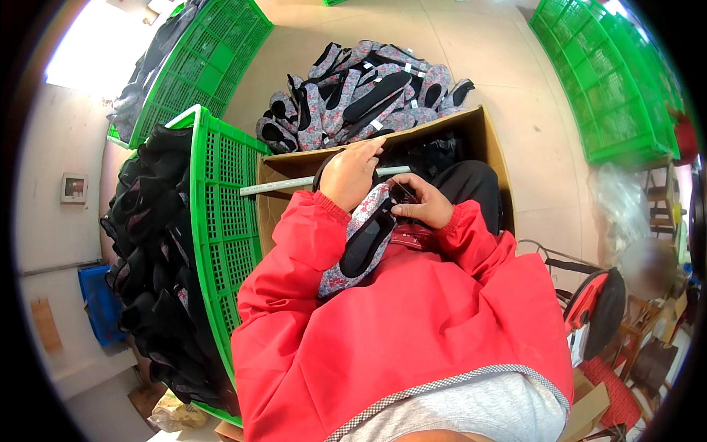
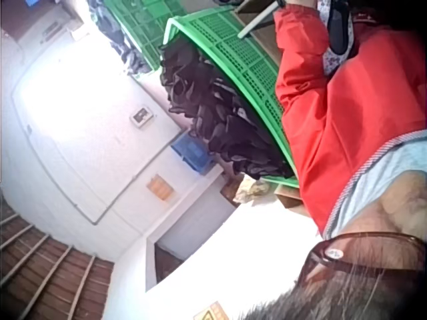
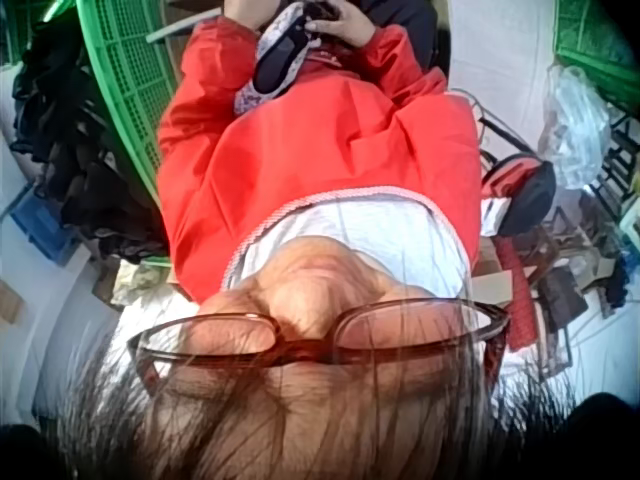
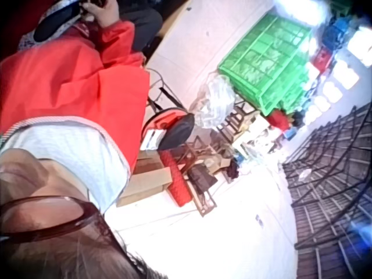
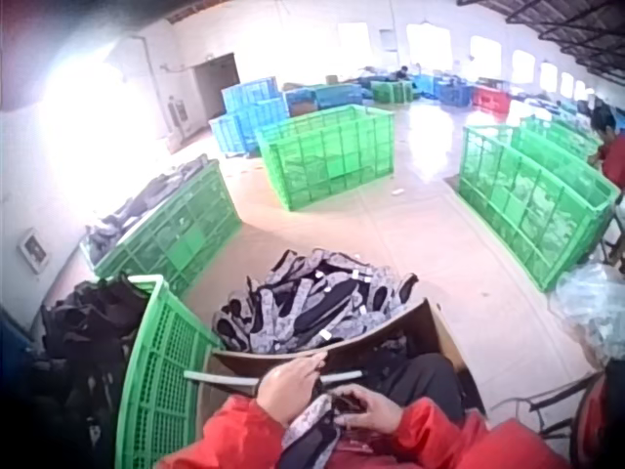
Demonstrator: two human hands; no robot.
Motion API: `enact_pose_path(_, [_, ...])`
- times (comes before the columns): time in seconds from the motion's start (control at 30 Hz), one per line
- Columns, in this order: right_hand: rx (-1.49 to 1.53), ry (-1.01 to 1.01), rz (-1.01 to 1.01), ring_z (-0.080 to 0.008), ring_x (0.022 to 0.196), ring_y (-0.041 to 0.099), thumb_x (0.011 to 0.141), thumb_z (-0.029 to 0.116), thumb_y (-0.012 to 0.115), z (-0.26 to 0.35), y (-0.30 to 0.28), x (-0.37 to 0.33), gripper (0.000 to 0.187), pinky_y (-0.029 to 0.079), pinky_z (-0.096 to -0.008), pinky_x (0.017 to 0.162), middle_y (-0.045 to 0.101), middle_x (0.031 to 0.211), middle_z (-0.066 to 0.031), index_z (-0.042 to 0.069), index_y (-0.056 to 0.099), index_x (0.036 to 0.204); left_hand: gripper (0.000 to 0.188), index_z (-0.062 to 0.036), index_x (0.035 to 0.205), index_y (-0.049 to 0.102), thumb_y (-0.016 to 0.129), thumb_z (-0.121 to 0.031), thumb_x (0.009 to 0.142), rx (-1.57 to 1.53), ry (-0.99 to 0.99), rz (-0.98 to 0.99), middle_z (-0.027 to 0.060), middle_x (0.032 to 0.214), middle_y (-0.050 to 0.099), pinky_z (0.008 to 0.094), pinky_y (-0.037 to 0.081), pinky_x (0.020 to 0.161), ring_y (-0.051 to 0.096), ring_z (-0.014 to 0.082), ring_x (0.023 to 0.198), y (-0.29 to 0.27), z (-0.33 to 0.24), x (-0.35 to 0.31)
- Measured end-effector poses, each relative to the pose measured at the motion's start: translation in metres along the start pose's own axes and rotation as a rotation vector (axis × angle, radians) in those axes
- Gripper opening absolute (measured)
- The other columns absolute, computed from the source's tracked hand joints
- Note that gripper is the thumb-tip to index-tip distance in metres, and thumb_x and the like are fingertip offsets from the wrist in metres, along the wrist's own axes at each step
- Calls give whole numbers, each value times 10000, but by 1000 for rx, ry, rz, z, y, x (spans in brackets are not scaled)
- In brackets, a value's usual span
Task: The person sits on the floor and sews a black slipper using a needle and thread. They pull the thread through the fabric repeatedly, then place the finished slipper into a green crate. The person then picks up another slipper from a cardboard box and begins sewing it.
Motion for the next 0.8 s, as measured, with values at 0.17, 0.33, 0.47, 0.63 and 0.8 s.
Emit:
enact_pose_path(0.17, [-103,-57,-90,-90,1000,568,843,30,733,-2,-6,0,458,483,-249,881,597,1099,-6,47,533,1254,145,-39,880,713,670,-153,801,26,-202,247,114,896,673,388,503,750,643,306,845,-16,-8,-10])
enact_pose_path(0.33, [-21,-71,-112,-88,992,583,829,46,746,1,-3,2,464,481,-253,898,622,1099,-19,30,553,1251,161,-45,794,696,774,-155,705,152,-27,284,76,810,627,383,491,718,611,287,790,-24,-44,-41])
enact_pose_path(0.47, [72,-84,-96,-89,998,584,838,40,737,-4,-2,6,461,479,-252,902,620,1107,-19,27,549,1258,118,-29,776,673,738,-114,726,185,-18,246,83,825,622,403,485,723,602,301,786,-21,-45,-56])
enact_pose_path(0.63, [85,-115,-90,-86,1017,575,842,37,736,-4,-3,7,467,472,-251,918,609,1130,-19,27,543,1266,53,-1,796,631,680,-23,796,-129,-220,171,66,798,587,304,471,643,579,185,689,-25,-27,-54])
enact_pose_path(0.8, [63,-114,-78,-84,1020,567,839,41,741,-1,-3,6,465,465,-251,926,600,1131,-14,23,542,1260,42,13,816,609,637,27,844,-329,-359,107,40,792,557,241,439,607,531,99,658,-24,-13,-56])
Point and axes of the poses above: each hand's wrist, its own x-axis towards the middle knuckle, its own y-axis out of the palm, z = x × y, the point moved 5 cm from there along x, towards the middle knuckle
